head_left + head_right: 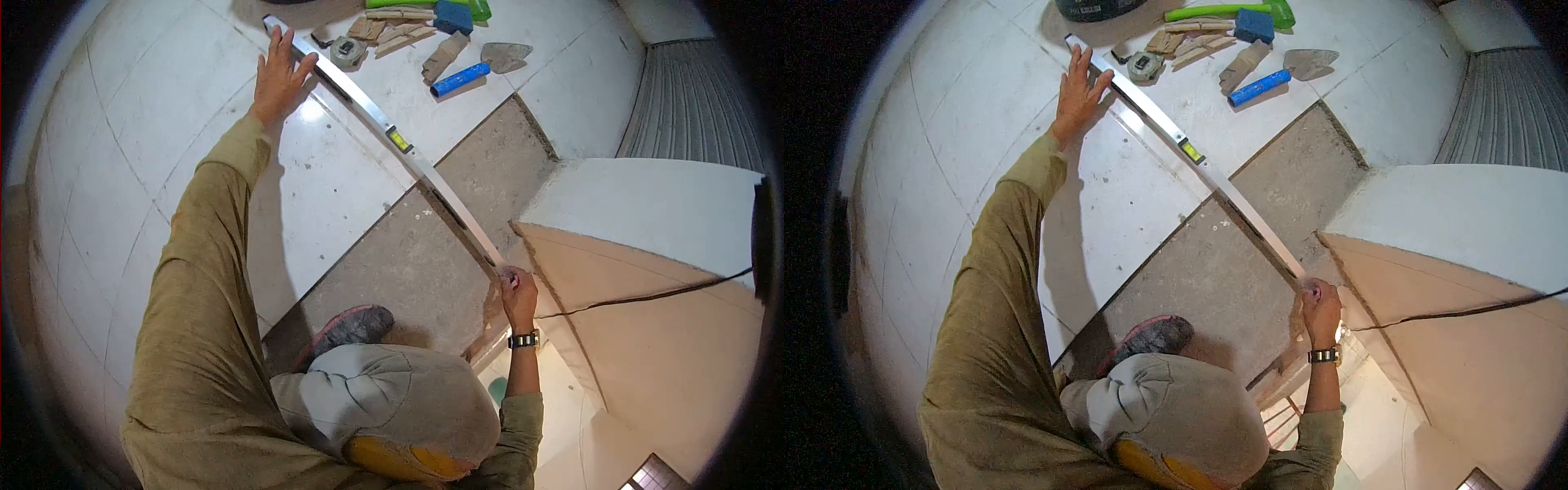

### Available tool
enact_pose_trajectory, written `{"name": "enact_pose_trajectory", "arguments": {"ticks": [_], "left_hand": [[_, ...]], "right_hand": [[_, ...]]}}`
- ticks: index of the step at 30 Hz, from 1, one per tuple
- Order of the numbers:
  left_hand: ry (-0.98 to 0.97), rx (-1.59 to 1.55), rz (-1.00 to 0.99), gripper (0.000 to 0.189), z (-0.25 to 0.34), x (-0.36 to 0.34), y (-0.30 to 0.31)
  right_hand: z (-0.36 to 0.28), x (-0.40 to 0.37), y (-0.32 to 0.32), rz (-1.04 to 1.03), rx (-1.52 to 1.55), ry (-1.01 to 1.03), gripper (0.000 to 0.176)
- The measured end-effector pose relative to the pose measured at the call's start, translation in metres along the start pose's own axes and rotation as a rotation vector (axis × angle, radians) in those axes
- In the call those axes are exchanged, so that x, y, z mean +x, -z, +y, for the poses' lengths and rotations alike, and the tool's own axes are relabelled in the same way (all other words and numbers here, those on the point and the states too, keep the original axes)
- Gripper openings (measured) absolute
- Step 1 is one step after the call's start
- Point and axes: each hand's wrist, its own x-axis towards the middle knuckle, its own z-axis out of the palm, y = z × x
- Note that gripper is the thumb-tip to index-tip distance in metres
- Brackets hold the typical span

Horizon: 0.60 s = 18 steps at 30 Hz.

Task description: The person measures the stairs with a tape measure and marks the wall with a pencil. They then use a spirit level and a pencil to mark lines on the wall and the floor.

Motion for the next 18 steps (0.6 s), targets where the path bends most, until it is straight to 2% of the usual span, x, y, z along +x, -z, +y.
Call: {"name": "enact_pose_trajectory", "arguments": {"ticks": [1, 4, 6, 8, 11, 14, 16, 18], "left_hand": [[-0.103, 0.253, -0.053, 0.08, 0.0, -0.003, 0.002], [-0.077, 0.322, -0.107, 0.078, 0.003, -0.002, 0.003], [0.151, -0.049, -0.016, 0.078, -0.005, 0.005, -0.016], [0.124, -0.011, -0.006, 0.08, -0.005, 0.002, -0.019], [0.106, 0.03, -0.013, 0.081, -0.009, 0.004, -0.022], [0.151, -0.056, -0.017, 0.081, 0.001, 0.006, -0.011], [0.165, -0.116, -0.028, 0.082, 0.009, 0.008, -0.001], [0.08, -0.001, -0.013, 0.081, 0.006, 0.004, -0.005]], "right_hand": [[0.001, 0.0, 0.0, -0.016, 0.016, -0.014, 0.029], [0.001, 0.0, 0.001, -0.049, 0.025, -0.045, 0.03], [-0.002, 0.002, 0.0, -0.059, 0.024, -0.063, 0.031], [-0.005, 0.001, 0.002, -0.071, 0.025, -0.086, 0.031], [-0.013, -0.009, 0.007, 0.074, -0.028, 0.021, 0.029], [0.021, -0.032, 0.024, 0.063, -0.098, 0.143, 0.026], [0.048, -0.056, 0.048, -0.139, -0.136, 0.003, 0.024], [0.099, -0.09, 0.062, -0.219, -0.045, -0.109, 0.023]]}}
